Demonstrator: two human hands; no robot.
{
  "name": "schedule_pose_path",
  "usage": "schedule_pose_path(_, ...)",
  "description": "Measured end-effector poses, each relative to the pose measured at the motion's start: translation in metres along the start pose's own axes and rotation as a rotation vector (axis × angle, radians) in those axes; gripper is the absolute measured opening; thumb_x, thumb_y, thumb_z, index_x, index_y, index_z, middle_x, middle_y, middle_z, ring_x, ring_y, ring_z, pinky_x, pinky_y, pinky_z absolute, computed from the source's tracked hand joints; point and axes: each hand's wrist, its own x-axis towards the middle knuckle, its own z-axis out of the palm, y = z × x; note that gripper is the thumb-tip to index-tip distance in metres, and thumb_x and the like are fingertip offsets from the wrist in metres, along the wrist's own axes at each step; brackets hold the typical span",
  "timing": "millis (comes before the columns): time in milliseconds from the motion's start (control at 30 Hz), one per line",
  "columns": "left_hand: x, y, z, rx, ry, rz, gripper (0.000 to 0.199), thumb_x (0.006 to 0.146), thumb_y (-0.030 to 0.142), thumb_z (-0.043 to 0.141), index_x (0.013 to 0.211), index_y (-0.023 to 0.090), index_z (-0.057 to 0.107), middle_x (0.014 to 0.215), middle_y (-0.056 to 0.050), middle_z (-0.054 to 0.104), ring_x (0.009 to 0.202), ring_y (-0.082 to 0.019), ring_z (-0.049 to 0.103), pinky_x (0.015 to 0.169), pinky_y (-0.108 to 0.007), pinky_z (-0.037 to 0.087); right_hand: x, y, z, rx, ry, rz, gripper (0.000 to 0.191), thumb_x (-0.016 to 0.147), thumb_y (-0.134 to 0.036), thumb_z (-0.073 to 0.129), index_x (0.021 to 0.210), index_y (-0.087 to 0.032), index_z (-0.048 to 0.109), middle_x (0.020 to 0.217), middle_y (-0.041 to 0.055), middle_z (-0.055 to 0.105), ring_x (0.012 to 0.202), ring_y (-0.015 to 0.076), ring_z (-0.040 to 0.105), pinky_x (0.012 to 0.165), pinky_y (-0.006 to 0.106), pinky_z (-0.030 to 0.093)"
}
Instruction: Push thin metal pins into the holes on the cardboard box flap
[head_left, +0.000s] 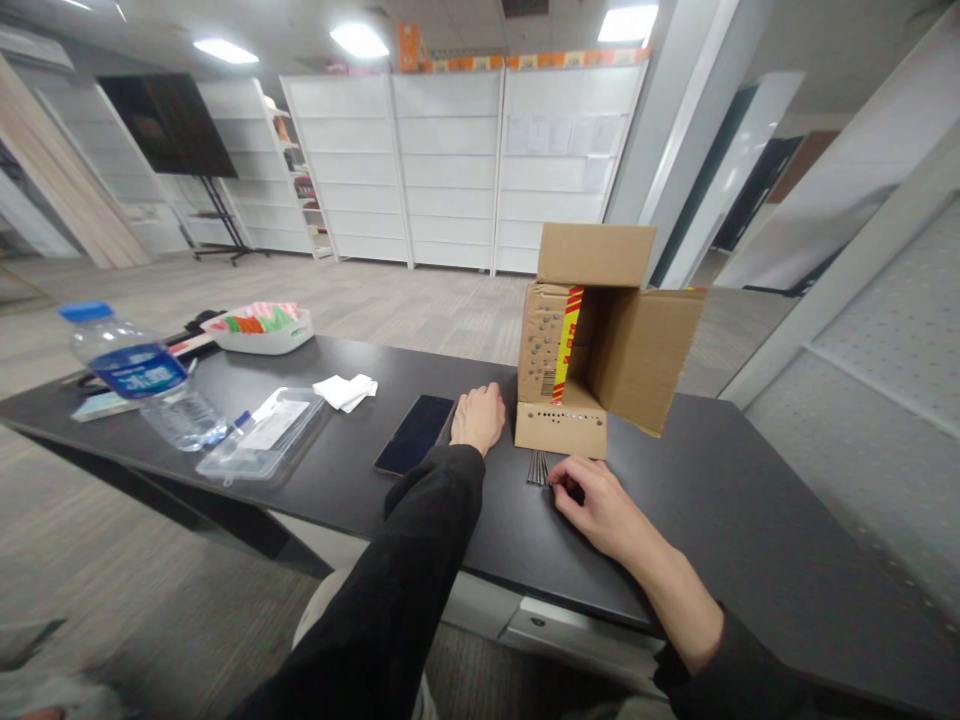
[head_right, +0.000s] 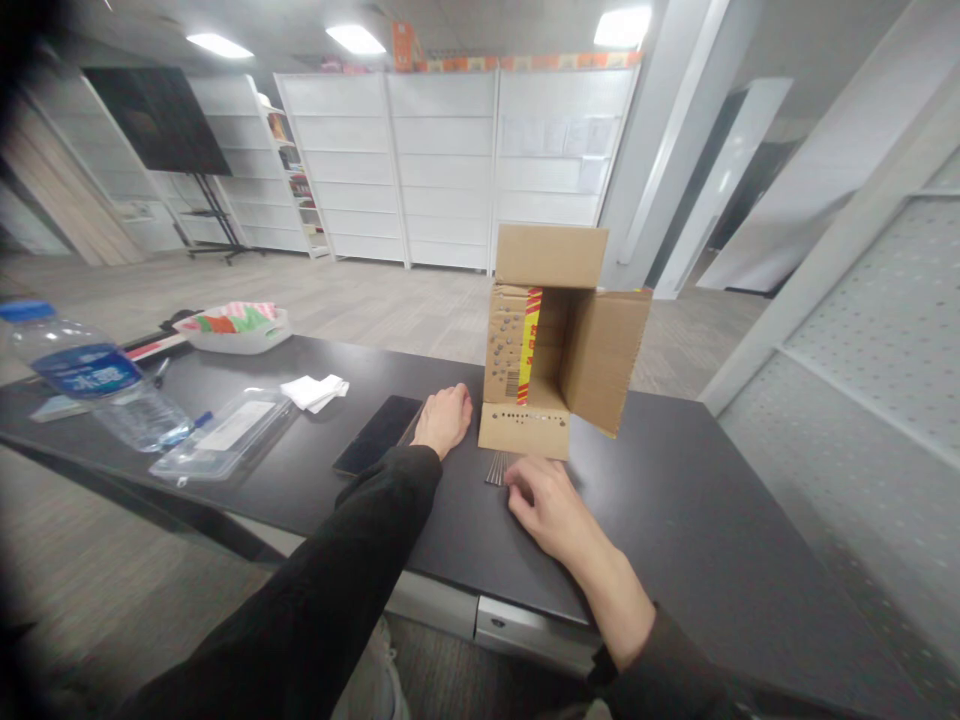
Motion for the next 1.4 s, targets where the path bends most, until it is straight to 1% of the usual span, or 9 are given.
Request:
schedule_pose_path(300,0.0,0.0,0.001,0.01,0.033,0.017,0.023,0.1,0.025,0.033,0.104,0.019,0.055,0.107,-0.011,0.068,0.104,-0.024,0.062,0.087,-0.036,0.042,0.0,-0.001,-0.001,-0.006,-0.01,0.01,0.011,0.085,-0.014,0.051,0.088,-0.022,0.058,0.084,0.0016,0.066,0.081,0.0189,0.06,0.076,0.033,0.042)
schedule_pose_path(533,-0.001,0.001,-0.002,0.013,0.012,0.008,0.024,0.1,0.026,0.034,0.106,0.018,0.056,0.108,-0.011,0.068,0.105,-0.024,0.062,0.088,-0.035,0.042,0.002,-0.002,-0.012,0.05,0.054,0.063,0.01,0.089,-0.02,0.05,0.09,-0.021,0.06,0.085,0.003,0.066,0.076,0.0183,0.06,0.073,0.032,0.046)
schedule_pose_path(700,-0.001,0.0,-0.001,0.021,0.035,0.023,0.025,0.1,0.025,0.032,0.106,0.018,0.056,0.106,-0.011,0.068,0.104,-0.024,0.062,0.087,-0.036,0.042,0.012,0.008,-0.028,0.011,0.117,0.083,0.009,0.089,-0.021,0.051,0.09,-0.021,0.06,0.087,0.0041,0.066,0.082,0.02,0.061,0.075,0.033,0.046)
schedule_pose_path(800,-0.001,-0.001,0.001,0.025,0.039,0.027,0.025,0.1,0.024,0.032,0.105,0.018,0.056,0.106,-0.011,0.068,0.102,-0.024,0.062,0.086,-0.037,0.042,0.021,0.018,-0.036,-0.042,0.117,0.11,0.01,0.09,-0.025,0.051,0.091,-0.021,0.06,0.083,0.0031,0.065,0.076,0.0193,0.059,0.07,0.032,0.045)
schedule_pose_path(867,0.0,-0.002,0.002,0.027,0.043,0.028,0.024,0.099,0.024,0.033,0.104,0.018,0.056,0.105,-0.01,0.068,0.102,-0.024,0.063,0.085,-0.037,0.042,0.028,0.025,-0.039,-0.069,0.128,0.119,0.01,0.088,-0.024,0.052,0.092,-0.021,0.06,0.085,0.0035,0.065,0.077,0.0195,0.059,0.071,0.032,0.045)
schedule_pose_path(1033,0.001,-0.001,0.003,0.025,0.048,0.026,0.024,0.099,0.025,0.034,0.104,0.018,0.056,0.104,-0.01,0.068,0.102,-0.024,0.063,0.086,-0.037,0.042,0.046,0.037,-0.039,-0.119,0.167,0.091,0.01,0.085,-0.022,0.052,0.09,-0.022,0.06,0.089,0.005,0.063,0.081,0.021,0.06,0.074,0.034,0.046)
schedule_pose_path(1200,0.0,-0.001,0.001,0.025,0.043,0.021,0.023,0.099,0.025,0.034,0.103,0.018,0.056,0.104,-0.01,0.068,0.102,-0.024,0.062,0.086,-0.036,0.042,0.062,0.042,-0.037,-0.175,0.301,0.027,0.01,0.084,-0.021,0.052,0.089,-0.021,0.061,0.093,0.0079,0.062,0.092,0.0253,0.058,0.081,0.039,0.047)
schedule_pose_path(1300,0.0,-0.001,0.001,0.02,0.035,0.017,0.023,0.1,0.025,0.034,0.104,0.018,0.056,0.105,-0.01,0.068,0.102,-0.024,0.062,0.087,-0.036,0.042,0.066,0.043,-0.033,-0.2,0.358,-0.011,0.011,0.084,-0.019,0.052,0.089,-0.021,0.061,0.094,0.0091,0.062,0.096,0.0272,0.056,0.086,0.043,0.046)
schedule_pose_path(1400,0.0,-0.001,0.001,0.02,0.031,0.015,0.023,0.1,0.025,0.034,0.104,0.018,0.056,0.105,-0.01,0.067,0.102,-0.024,0.062,0.087,-0.036,0.042,0.066,0.042,-0.028,-0.209,0.377,-0.037,0.012,0.084,-0.019,0.052,0.091,-0.02,0.062,0.096,0.0099,0.062,0.096,0.0276,0.055,0.086,0.044,0.047)
